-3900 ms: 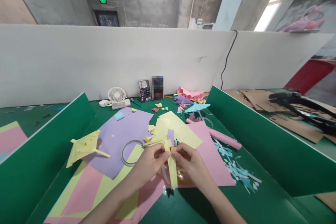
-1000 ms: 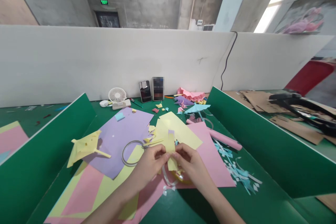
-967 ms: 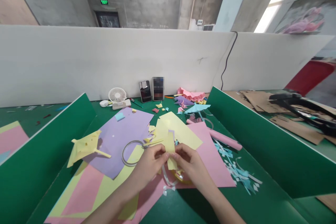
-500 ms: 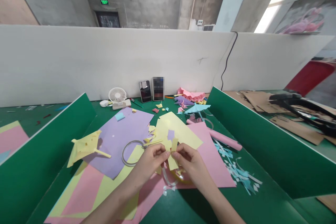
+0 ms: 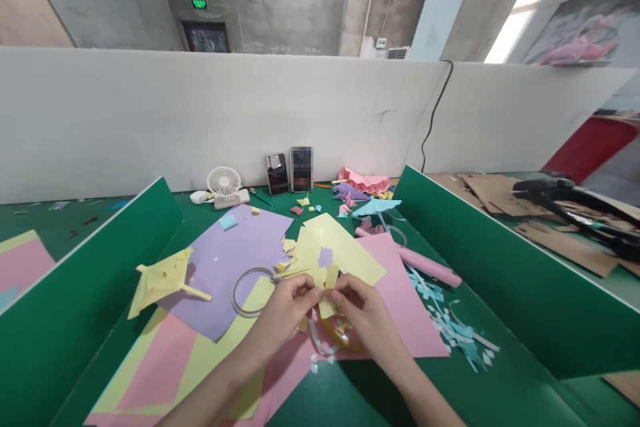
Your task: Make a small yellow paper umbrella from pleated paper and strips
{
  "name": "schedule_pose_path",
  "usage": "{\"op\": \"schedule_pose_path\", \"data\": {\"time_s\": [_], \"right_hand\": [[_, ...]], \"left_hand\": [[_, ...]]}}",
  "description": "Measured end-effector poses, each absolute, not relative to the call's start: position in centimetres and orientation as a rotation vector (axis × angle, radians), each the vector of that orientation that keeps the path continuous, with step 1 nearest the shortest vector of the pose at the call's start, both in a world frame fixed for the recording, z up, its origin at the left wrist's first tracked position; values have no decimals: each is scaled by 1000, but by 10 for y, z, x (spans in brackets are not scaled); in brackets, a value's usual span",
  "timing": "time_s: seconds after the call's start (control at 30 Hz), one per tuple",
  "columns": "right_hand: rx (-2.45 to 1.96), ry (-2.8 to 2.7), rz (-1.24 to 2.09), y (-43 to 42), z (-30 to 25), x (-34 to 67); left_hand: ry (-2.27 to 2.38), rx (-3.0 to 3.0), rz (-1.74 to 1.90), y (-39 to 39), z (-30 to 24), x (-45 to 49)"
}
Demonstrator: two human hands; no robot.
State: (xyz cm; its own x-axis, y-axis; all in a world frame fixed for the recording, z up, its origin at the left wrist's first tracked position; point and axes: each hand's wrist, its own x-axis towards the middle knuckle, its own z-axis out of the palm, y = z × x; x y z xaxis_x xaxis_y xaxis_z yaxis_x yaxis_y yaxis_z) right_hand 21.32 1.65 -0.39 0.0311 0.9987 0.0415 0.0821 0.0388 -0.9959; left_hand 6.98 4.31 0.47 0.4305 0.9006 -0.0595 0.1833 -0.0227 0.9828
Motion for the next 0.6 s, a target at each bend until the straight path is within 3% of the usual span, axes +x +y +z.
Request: {"op": "schedule_pose_path", "data": {"time_s": [0.6], "right_hand": [[-1228,-1242,1196,17,-4,213]], "left_hand": [[975,1519,822,40,7,69]]}}
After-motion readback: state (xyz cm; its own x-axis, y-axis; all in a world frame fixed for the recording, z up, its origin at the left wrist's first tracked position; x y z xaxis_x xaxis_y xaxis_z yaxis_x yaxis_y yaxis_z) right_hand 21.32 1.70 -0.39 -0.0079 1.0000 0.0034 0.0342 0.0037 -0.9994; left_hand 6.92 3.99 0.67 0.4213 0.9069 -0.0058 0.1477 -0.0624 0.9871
